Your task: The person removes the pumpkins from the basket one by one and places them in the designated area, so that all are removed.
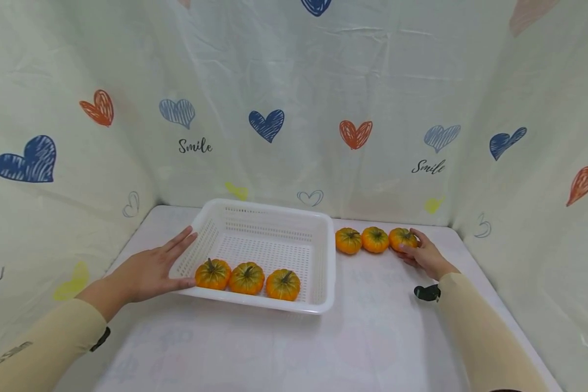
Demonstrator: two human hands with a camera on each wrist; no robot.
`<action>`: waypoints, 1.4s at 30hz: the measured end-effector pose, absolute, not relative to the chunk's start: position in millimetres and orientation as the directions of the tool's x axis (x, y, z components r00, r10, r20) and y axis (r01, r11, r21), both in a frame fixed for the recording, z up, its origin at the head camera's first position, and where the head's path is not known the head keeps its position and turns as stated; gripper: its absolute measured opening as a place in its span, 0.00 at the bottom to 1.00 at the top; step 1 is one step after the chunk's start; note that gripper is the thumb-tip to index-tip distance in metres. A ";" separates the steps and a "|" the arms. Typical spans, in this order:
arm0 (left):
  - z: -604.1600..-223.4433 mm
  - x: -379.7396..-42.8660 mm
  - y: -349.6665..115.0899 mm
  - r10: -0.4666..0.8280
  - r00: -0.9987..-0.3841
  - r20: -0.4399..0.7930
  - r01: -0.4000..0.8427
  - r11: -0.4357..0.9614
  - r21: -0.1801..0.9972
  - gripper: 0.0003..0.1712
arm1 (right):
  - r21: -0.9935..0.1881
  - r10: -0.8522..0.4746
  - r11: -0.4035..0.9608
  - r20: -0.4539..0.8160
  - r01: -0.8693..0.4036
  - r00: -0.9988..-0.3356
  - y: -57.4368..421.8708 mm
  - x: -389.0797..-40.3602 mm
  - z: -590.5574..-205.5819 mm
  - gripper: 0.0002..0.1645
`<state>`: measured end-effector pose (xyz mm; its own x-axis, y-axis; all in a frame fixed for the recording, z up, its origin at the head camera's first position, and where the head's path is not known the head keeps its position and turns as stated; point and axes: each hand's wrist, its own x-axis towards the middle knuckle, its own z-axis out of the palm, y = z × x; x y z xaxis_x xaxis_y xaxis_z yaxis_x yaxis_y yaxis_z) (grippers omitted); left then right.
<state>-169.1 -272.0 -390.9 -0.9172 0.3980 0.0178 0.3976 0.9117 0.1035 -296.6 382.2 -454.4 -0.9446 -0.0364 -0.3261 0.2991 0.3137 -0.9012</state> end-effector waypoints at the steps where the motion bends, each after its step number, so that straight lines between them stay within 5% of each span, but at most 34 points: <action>1: -390.5 -168.9 -271.7 0.398 -0.917 0.018 0.397 0.912 0.104 0.59 | -0.901 -0.035 0.312 -0.329 0.303 -0.944 382.3 -297.0 -454.5 0.55; 42: -390.7 -169.7 -271.9 0.402 -0.915 0.019 0.402 0.910 0.106 0.58 | -0.898 -0.015 0.291 -0.351 0.331 -0.936 382.2 -299.9 -456.1 0.56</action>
